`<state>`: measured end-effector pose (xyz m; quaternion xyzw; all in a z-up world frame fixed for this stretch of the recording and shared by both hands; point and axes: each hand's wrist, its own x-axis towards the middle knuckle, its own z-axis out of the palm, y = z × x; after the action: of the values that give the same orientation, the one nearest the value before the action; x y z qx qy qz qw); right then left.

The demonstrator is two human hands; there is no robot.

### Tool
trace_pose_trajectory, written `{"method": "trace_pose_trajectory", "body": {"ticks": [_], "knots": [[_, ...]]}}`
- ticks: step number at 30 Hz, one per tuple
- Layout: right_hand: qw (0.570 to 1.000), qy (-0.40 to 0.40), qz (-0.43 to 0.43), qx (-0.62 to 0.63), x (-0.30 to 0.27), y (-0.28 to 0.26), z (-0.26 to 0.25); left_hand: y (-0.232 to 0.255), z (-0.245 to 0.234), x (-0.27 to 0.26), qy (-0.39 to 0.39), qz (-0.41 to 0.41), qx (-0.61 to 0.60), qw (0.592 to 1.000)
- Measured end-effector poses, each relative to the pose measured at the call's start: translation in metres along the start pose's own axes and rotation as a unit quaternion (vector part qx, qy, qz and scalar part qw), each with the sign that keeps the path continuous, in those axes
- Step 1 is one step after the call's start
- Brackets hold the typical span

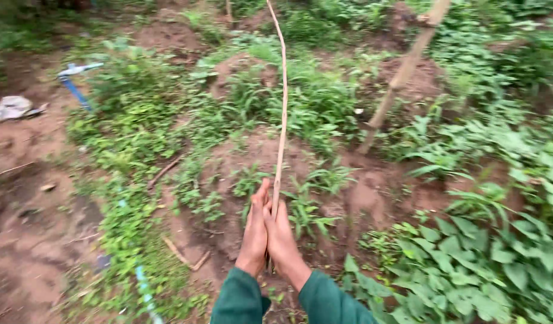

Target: Tying and securing plant supports using flexible vines and sticks in an outdoor garden.

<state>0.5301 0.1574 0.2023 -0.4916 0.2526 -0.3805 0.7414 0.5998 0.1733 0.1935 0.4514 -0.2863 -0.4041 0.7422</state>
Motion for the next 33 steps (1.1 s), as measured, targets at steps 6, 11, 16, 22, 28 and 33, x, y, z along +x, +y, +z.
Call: {"method": "trace_pose_trajectory", "body": {"ticks": [6, 11, 16, 22, 28, 33], "knots": [[0.992, -0.127, 0.010, 0.009, 0.078, 0.012, 0.163, 0.099, -0.158, 0.072, 0.077, 0.050, -0.004, 0.996], [0.971, -0.188, -0.118, -0.090, 0.137, 0.044, 0.222, 0.180, -0.181, 0.077, 0.137, 0.018, -0.204, 0.969], [0.974, -0.189, -0.075, -0.098, 0.184, 0.056, 0.261, 0.166, -0.231, 0.122, 0.138, 0.066, -0.098, 0.983], [0.969, -0.195, -0.015, -0.153, 0.237, 0.099, 0.312, 0.126, -0.331, 0.196, 0.248, 0.024, -0.121, 0.961], [0.937, -0.158, 0.002, -0.311, 0.333, 0.173, 0.341, 0.174, -0.383, 0.211, 0.266, -0.055, -0.063, 0.960], [0.894, -0.142, 0.051, -0.423, 0.399, 0.238, 0.365, 0.163, -0.497, 0.237, 0.356, -0.074, -0.101, 0.926]]}}
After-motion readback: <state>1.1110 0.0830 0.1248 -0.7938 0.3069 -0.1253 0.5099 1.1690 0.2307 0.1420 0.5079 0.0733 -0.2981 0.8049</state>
